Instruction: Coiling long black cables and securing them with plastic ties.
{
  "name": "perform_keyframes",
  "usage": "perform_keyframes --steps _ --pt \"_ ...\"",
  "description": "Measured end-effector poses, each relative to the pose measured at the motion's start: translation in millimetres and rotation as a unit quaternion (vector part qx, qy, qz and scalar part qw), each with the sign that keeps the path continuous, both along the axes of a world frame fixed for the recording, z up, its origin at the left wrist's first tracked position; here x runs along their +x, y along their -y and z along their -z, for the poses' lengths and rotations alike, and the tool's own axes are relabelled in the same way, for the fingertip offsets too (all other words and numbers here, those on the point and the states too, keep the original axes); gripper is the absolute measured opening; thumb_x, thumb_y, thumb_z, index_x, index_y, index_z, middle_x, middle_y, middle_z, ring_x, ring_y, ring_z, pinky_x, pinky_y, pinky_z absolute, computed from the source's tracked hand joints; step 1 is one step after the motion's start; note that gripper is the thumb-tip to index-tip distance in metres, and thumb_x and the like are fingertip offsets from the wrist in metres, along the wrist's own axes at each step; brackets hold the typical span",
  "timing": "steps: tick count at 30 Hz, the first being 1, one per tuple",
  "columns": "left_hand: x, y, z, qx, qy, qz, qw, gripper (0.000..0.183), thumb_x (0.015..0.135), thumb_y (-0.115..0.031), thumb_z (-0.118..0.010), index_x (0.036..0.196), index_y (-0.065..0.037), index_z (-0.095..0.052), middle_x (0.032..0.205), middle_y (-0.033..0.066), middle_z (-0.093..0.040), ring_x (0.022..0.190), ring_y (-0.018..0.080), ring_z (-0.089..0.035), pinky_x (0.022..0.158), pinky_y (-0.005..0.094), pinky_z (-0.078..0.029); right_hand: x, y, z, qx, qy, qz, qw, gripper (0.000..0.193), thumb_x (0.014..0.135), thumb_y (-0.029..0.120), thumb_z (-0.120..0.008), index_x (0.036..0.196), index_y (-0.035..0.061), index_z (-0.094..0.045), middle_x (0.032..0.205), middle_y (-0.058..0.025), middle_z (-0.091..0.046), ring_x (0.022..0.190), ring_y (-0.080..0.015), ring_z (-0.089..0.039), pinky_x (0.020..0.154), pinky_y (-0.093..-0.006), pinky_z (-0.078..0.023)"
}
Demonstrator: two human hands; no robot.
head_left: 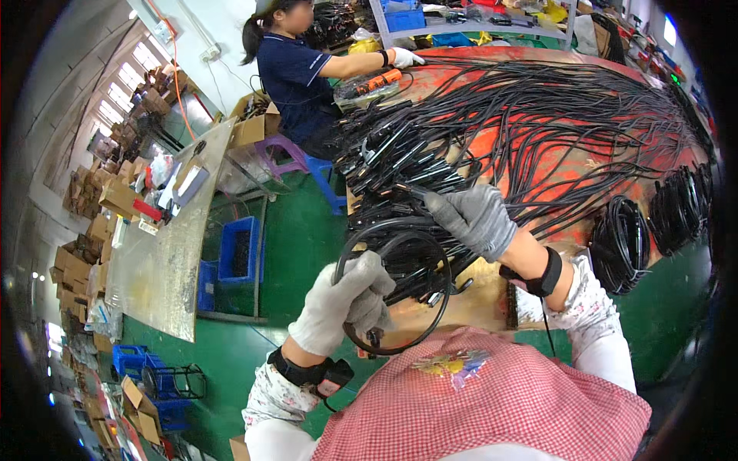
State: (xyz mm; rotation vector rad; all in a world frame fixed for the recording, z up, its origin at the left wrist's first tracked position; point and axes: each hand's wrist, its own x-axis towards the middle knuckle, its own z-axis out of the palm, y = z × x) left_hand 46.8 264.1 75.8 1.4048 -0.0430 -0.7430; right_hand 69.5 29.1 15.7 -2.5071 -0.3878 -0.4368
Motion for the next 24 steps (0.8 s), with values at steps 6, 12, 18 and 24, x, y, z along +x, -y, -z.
perform_keyframes --steps 6,12,18,24 --pt "-7 -32 -13 0.042 -0.019 0.015 0.999 0.034 0.090 -0.030 -0.052 0.077 0.001 -0.057 0.054 0.0026 -0.050 0.042 0.0106 -0.049 0.039 0.0213 -0.037 15 -10 -17 -0.032 -0.088 -0.012 0.996 0.057 0.091 0.051 -0.038 0.060 0.0071 -0.059 0.050 -0.0169 -0.047 0.045 -0.0347 -0.050 0.044 -0.0422 -0.038" --pt "-7 -21 -10 0.162 0.015 0.141 0.977 0.038 0.091 -0.034 -0.049 0.080 0.001 -0.058 0.053 0.0018 -0.050 0.042 0.0121 -0.053 0.039 0.0230 -0.039 8 -49 -34 -0.150 0.087 -0.188 0.967 0.047 0.086 0.044 -0.046 0.055 0.0099 -0.052 0.047 -0.0115 -0.046 0.043 -0.0309 -0.050 0.040 -0.0403 -0.037" --pt "-20 -79 -11 0.021 0.111 -0.266 0.957 0.027 0.087 -0.034 -0.055 0.078 -0.008 -0.054 0.054 -0.0022 -0.046 0.040 0.0136 -0.046 0.038 0.0275 -0.036 8 9 33 0.009 -0.028 -0.057 0.998 0.048 0.092 0.047 -0.037 0.077 0.0074 -0.061 0.064 -0.0208 -0.054 0.061 -0.0395 -0.056 0.053 -0.0447 -0.044" --pt "11 -161 -5 -0.142 0.086 -0.465 0.869 0.030 0.093 -0.034 -0.047 0.071 -0.015 -0.044 0.050 -0.0096 -0.030 0.037 0.0045 -0.029 0.036 0.0213 -0.024 -25 117 95 0.076 -0.233 0.308 0.919 0.048 0.086 0.043 -0.054 0.067 -0.0003 -0.063 0.054 -0.0183 -0.054 0.044 -0.0250 -0.051 0.048 -0.0368 -0.040"
